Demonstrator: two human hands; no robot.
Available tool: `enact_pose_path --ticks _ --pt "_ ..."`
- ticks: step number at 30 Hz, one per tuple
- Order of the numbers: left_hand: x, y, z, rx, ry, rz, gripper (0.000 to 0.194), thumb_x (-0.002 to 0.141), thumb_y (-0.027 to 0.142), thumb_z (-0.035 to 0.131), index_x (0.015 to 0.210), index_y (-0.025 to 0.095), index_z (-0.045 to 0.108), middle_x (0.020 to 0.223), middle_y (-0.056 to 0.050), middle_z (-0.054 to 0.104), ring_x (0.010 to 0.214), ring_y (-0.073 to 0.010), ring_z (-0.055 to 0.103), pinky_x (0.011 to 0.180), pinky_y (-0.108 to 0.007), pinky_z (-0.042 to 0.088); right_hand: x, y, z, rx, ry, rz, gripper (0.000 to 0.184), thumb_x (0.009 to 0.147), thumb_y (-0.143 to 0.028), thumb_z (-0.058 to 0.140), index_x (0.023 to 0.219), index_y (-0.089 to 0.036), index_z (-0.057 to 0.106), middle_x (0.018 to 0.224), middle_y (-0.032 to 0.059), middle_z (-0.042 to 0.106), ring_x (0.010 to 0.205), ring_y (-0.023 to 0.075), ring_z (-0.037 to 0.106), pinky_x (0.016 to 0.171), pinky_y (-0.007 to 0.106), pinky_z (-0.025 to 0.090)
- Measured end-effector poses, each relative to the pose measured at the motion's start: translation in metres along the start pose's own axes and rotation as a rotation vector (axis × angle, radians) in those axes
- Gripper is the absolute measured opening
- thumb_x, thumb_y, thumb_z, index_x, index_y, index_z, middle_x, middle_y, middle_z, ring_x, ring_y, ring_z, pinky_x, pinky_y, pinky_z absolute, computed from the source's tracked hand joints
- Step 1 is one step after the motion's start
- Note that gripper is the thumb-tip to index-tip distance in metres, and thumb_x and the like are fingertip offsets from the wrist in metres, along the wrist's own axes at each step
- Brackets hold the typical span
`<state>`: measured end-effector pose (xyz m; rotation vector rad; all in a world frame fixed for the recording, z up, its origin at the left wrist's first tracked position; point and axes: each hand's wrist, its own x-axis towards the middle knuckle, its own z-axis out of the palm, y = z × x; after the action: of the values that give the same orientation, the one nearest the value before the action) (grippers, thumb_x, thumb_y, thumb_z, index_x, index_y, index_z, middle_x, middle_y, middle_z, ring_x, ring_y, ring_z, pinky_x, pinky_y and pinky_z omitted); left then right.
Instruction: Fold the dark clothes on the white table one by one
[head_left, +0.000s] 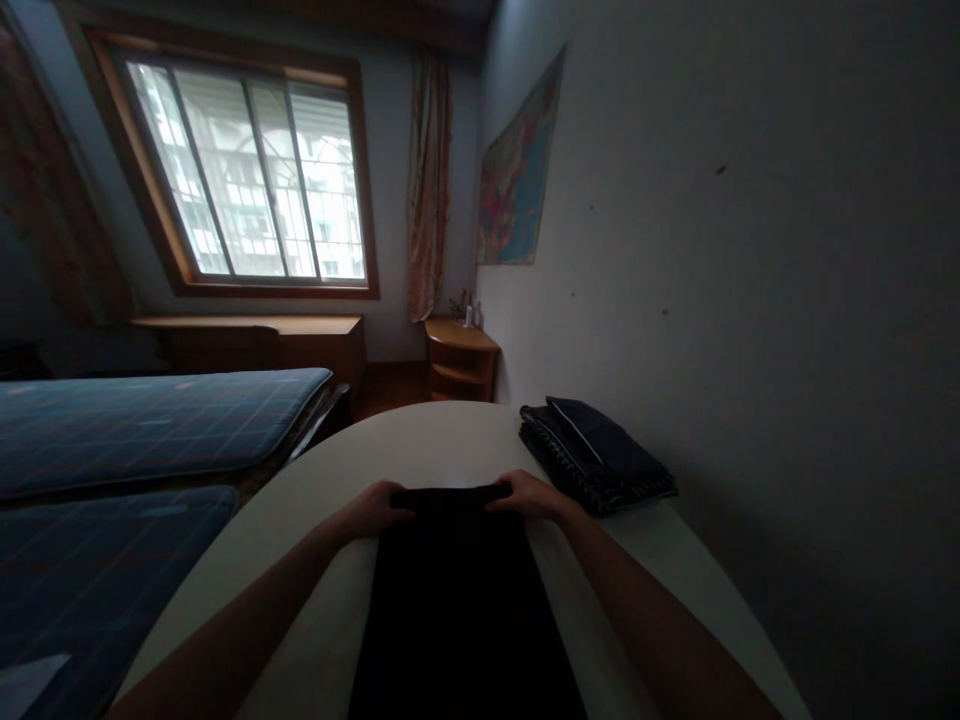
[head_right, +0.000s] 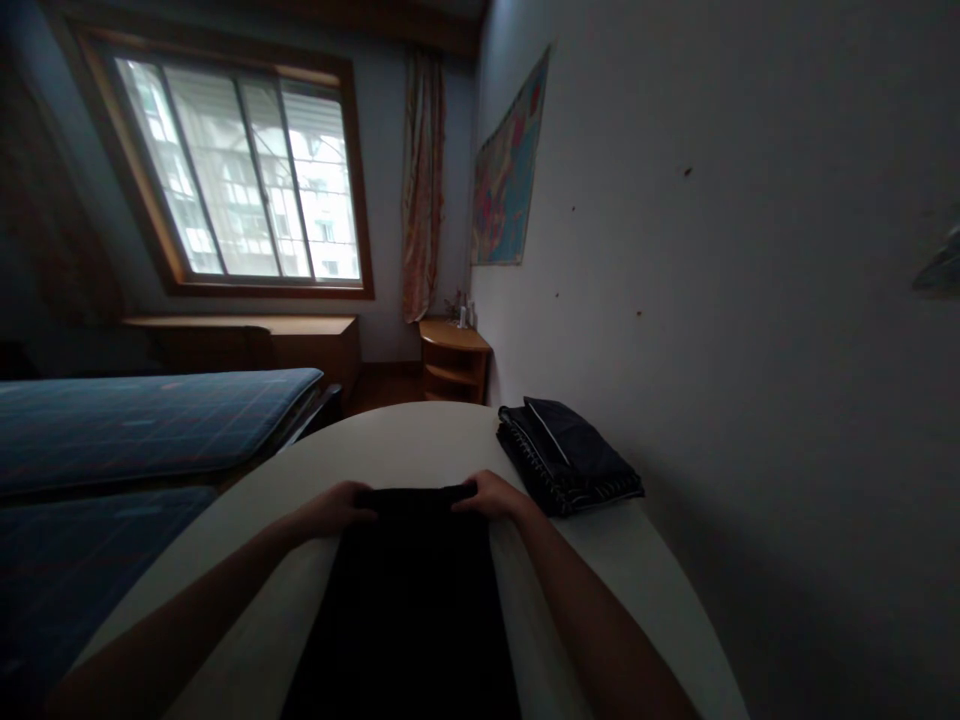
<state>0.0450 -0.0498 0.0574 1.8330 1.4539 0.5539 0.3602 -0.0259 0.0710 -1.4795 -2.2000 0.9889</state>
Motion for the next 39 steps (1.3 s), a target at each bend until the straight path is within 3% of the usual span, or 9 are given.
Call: enact_pose_path --ticks 3,10,13,16,20,27,33,39 --pt "0.006 0.009 -0.003 0.013 -0.014 0.011 0.025 0.062 0.034 0.066 0.080 0.016 0.069 0.071 -0.002 0.072 0.072 -0.0241 0.068 0.065 -0.031 0.049 0.004 -0.001 -0.003 -0.008 0.066 0.004 0.022 0.066 -0.029 0.080 0.081 -0.016 0.071 0.072 -0.0014 0.070 0.071 0.0177 0.065 0.064 0.026 0.048" --pt "0.019 0.043 -0.016 0.044 0.182 0.148 0.023 0.070 0.029 0.059 0.089 0.017 0.063 0.084 -0.004 0.070 0.084 -0.0236 0.064 0.074 -0.032 0.047 0.002 -0.020 -0.026 0.000 0.337 -0.101 0.031 0.077 -0.025 0.072 0.104 -0.015 0.064 0.102 0.0073 0.071 0.095 0.0207 0.065 0.086 0.032 0.047" --pt "0.009 0.060 -0.025 0.047 0.226 0.220 0.025 0.072 0.030 0.059 0.093 0.018 0.061 0.086 -0.004 0.068 0.084 -0.0227 0.062 0.076 -0.032 0.047 -0.018 -0.036 -0.038 0.006 0.425 -0.189 0.028 0.078 -0.026 0.071 0.104 -0.016 0.064 0.101 0.0077 0.071 0.094 0.0214 0.065 0.087 0.034 0.046" --pt "-0.018 0.072 -0.033 0.063 0.228 0.326 0.023 0.074 0.031 0.060 0.094 0.018 0.061 0.083 -0.002 0.065 0.079 -0.0211 0.060 0.074 -0.032 0.047 -0.050 -0.050 -0.039 0.015 0.443 -0.258 0.026 0.080 -0.026 0.069 0.104 -0.017 0.064 0.099 0.0058 0.071 0.091 0.0210 0.065 0.085 0.034 0.047" --pt "-0.065 0.074 -0.033 0.057 0.156 0.387 0.027 0.077 0.032 0.063 0.101 0.021 0.060 0.087 0.000 0.066 0.080 -0.0190 0.059 0.076 -0.031 0.047 -0.100 -0.061 -0.025 -0.040 0.424 -0.292 0.027 0.078 -0.018 0.064 0.104 -0.020 0.064 0.096 0.0038 0.071 0.089 0.0206 0.065 0.082 0.033 0.047" --pt "-0.127 0.060 -0.013 0.127 -0.007 0.461 0.028 0.078 0.018 0.056 0.105 0.024 0.063 0.097 -0.004 0.066 0.086 -0.0188 0.058 0.078 -0.030 0.048 -0.161 -0.062 0.012 -0.262 0.388 -0.403 0.049 0.065 -0.004 0.055 0.109 -0.025 0.063 0.104 0.0052 0.069 0.102 0.0245 0.061 0.098 0.044 0.041" --pt "-0.155 0.048 0.008 0.319 -0.061 0.651 0.048 0.066 0.001 0.054 0.106 0.027 0.062 0.105 -0.005 0.065 0.097 -0.0211 0.058 0.085 -0.035 0.046 -0.188 -0.047 0.037 -0.437 0.299 -0.518 0.064 0.061 -0.004 0.052 0.121 -0.025 0.057 0.109 0.0062 0.068 0.103 0.0245 0.060 0.107 0.050 0.033" --pt "-0.167 0.033 0.031 0.444 -0.161 0.649 0.053 0.063 -0.002 0.055 0.105 0.029 0.060 0.106 -0.001 0.065 0.096 -0.0215 0.058 0.083 -0.036 0.046 -0.195 -0.026 0.068 -0.507 0.145 -0.567 0.058 0.064 -0.007 0.055 0.120 -0.024 0.059 0.103 0.0059 0.068 0.093 0.0229 0.060 0.088 0.040 0.045"
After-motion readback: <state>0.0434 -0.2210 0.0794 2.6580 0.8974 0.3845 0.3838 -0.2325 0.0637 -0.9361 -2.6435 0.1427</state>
